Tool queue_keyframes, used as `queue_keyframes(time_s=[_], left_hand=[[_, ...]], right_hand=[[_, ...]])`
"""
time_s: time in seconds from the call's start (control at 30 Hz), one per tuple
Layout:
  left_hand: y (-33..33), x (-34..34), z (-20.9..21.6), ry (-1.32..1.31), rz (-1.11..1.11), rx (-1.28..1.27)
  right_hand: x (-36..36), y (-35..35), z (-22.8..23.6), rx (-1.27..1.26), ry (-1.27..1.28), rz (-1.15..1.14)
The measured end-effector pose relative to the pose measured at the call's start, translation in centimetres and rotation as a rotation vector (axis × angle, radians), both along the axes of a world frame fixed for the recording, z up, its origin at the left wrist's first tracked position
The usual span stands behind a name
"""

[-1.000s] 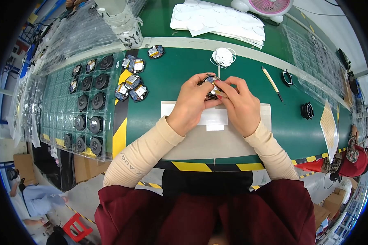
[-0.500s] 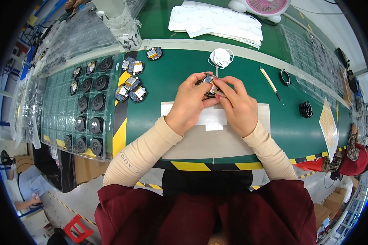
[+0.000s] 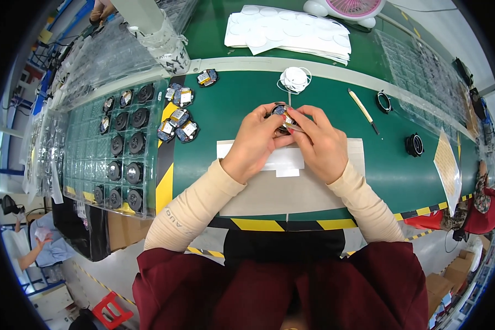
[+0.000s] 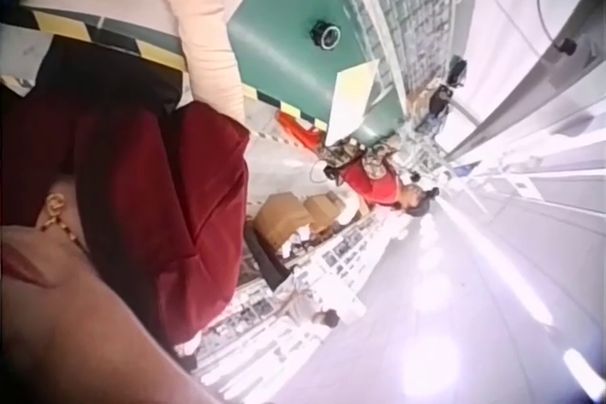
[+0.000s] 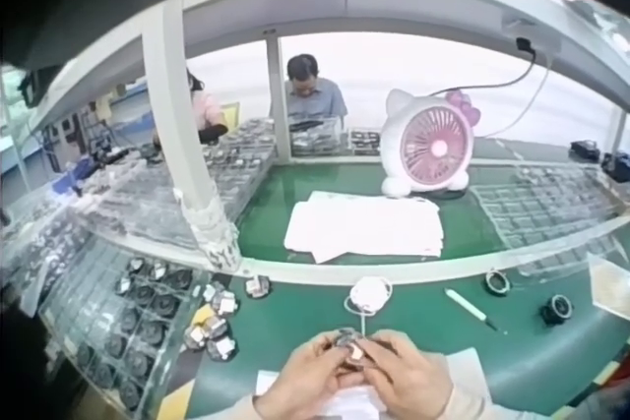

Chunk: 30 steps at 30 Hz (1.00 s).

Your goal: The person assembles small motor units by hand, combining electronic components, housing parts, and wires on a production line. Tweezers are used to manipulate the small components.

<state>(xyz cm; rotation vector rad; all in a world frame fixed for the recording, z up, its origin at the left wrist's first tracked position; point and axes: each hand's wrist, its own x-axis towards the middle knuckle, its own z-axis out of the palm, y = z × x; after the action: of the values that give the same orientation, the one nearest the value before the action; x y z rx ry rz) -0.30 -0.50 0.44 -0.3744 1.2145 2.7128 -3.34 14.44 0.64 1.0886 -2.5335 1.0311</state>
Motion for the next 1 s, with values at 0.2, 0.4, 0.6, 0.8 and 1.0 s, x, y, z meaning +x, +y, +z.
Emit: queue_keyframes(time_s=[0.2,0.4,0.6,0.8,1.0], left_hand=[[-2.0,0.5,0.0,0.084,0.073,0.115],[-4.9,3.0,3.8,0.127,0.232,-0.075],[-15.7,9.6,5.5,0.182,0.731,-0.866],[-30.2,16.1,-0.2,-0.374,1.073,-1.713],[-31.6,16.1,-2.1,-0.437,0.878,-2.293]], right_hand=[[0.2,-0.8,0.2,-0.15,0.158,0.05],[1.0,-0.1,0.1,-0.177,0.137,0.097],[1.3,0.0,0.4,-0.211,0.171,0.159],[1.8,-0.6,0.5,-0.202,0.189,0.235],[1.6,-0.2,0.0,-0.209,0.173,0.221]])
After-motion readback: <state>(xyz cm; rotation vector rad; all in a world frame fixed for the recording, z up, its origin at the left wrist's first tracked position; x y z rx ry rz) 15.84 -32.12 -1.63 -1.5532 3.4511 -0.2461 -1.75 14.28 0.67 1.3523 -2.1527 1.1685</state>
